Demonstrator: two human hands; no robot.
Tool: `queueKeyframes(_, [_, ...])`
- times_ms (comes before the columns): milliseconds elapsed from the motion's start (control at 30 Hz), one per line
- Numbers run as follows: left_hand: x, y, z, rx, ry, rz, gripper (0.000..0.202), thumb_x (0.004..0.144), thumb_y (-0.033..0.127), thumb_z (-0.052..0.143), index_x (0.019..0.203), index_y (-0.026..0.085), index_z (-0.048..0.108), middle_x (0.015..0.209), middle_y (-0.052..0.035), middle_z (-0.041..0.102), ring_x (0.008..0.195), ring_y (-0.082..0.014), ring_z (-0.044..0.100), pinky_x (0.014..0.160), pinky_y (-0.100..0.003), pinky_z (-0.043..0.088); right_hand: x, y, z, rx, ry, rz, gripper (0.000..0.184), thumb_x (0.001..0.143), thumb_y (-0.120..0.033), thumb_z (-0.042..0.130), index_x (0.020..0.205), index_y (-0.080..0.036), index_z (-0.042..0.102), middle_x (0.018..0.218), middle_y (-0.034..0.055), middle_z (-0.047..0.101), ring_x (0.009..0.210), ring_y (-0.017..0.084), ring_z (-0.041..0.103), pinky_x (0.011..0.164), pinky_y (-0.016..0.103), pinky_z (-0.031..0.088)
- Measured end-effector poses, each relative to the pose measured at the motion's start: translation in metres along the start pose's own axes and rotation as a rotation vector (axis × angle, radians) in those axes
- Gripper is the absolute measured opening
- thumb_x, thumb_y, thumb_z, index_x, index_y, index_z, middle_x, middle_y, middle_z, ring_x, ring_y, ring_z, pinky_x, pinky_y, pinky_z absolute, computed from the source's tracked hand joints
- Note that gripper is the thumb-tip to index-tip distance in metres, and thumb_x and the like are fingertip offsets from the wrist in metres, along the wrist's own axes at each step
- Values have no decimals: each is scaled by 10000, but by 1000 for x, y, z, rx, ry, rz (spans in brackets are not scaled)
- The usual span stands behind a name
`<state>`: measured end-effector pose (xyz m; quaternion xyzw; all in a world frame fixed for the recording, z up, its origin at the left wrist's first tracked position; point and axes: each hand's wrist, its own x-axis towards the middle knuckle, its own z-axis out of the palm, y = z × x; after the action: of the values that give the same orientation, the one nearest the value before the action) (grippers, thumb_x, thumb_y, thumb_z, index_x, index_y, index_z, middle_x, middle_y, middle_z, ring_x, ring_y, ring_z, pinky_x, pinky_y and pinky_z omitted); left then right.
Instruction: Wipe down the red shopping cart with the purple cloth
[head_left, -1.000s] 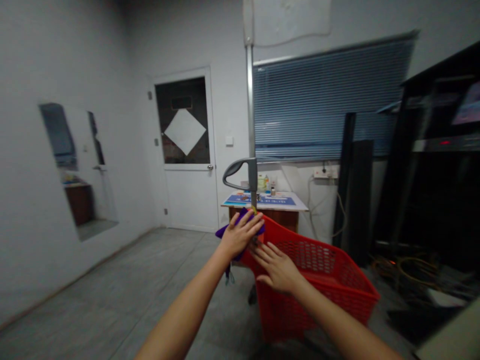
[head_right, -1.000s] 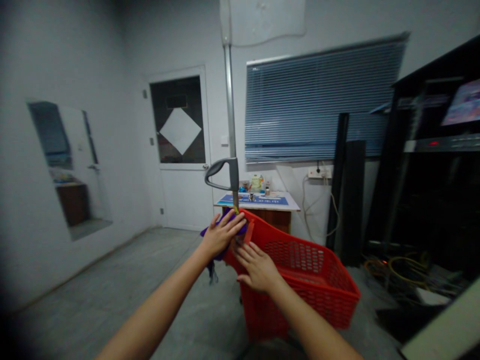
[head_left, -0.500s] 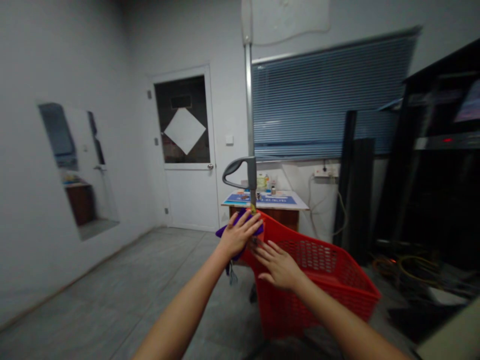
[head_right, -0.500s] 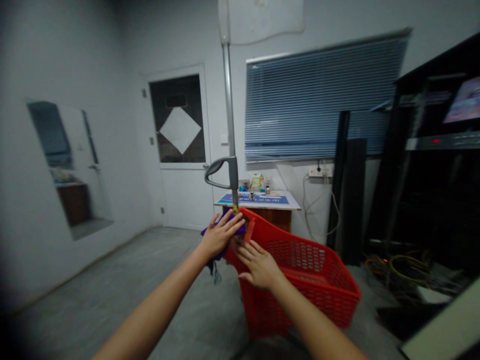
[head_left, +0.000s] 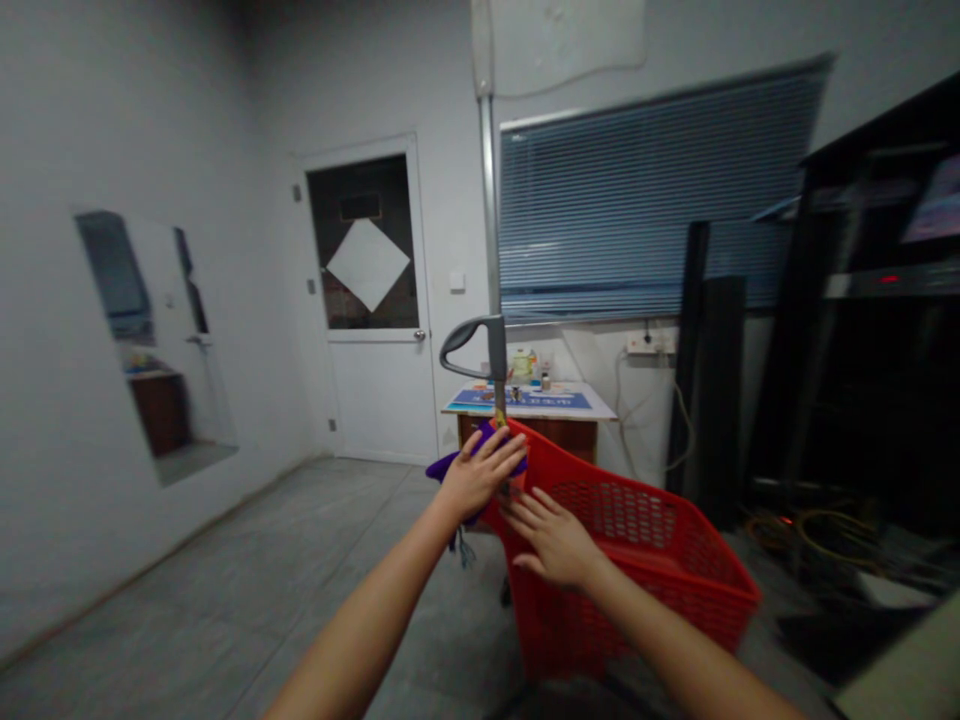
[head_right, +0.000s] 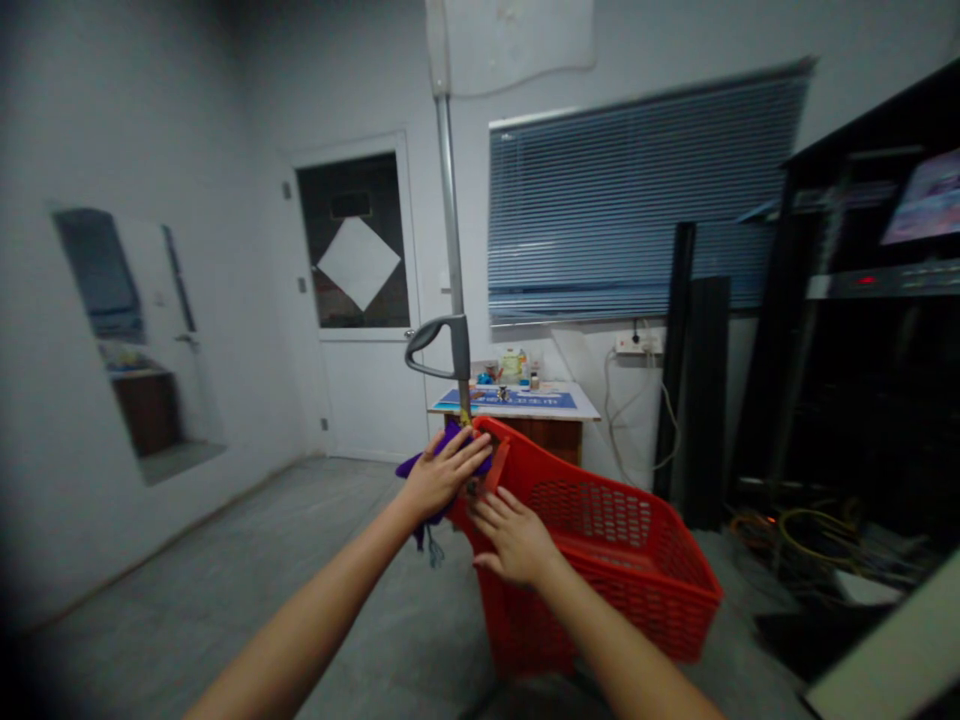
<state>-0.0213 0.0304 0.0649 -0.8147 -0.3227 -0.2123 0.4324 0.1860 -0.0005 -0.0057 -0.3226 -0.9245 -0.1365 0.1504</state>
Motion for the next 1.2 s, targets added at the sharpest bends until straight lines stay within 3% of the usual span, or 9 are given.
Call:
queueKeyframes(233, [1,0,1,4,-14,-43,506,966,245,356,1463,330,326,1546,60,270,1461,-151,103,1187,-429,-14,-1,-4,-1,29,-38,22,692,904,-613,437,1469,-231,325,1507,59,351,1404,238,277,1179,428,129])
queueKeyframes(367, [-6,1,4,4,-38,37,533,949,221,375,1468,327,315,1544,67,285,1458,-130,112,1190,-398,37,-2,-6,-1,32,-64,16,714,895,-585,475,1481,-218,295,1522,72,312,1418,234,243,1175,424,137])
queueKeyframes(500, [-11,2,7,7,-22,-14,537,948,231,381,1471,330,308,1539,65,296,1459,-139,113,1188,-407,46,-5,-6,2,69,-90,16,733,890,-589,484,1487,-221,272,1539,78,262,1429,240,206,1176,444,135])
queueKeyframes(700, [-22,7,14,-1,-41,58,514,949,239,391,1453,332,349,1533,74,314,1453,-132,143,1182,-381,90,-11,-7,9,136,-143,57,762,891,-566,491,1500,-198,218,1552,101,188,1442,242,142,1178,460,125])
queueKeyframes(867, [-28,12,19,-7,-37,13,534,942,242,400,1465,321,326,1522,50,349,1446,-149,179,1173,-390,129,-15,-7,21,163,-136,73,785,885,-531,513,1510,-209,165,1561,93,150,1446,236,107,1180,456,117])
queueKeyframes(1033, [-36,21,23,7,-60,52,465,953,279,407,1416,322,412,1529,76,330,1450,-133,154,1169,-387,151,-20,-9,28,172,-158,119,812,876,-522,524,1511,-173,155,1566,104,116,1449,235,79,1180,453,127])
queueKeyframes(1200, [-40,26,25,20,-52,-34,428,970,323,386,1395,312,443,1544,82,285,1458,-142,120,1174,-405,131,-28,-11,26,186,-171,139,826,867,-498,541,1512,-164,148,1571,100,79,1450,233,47,1181,443,139])
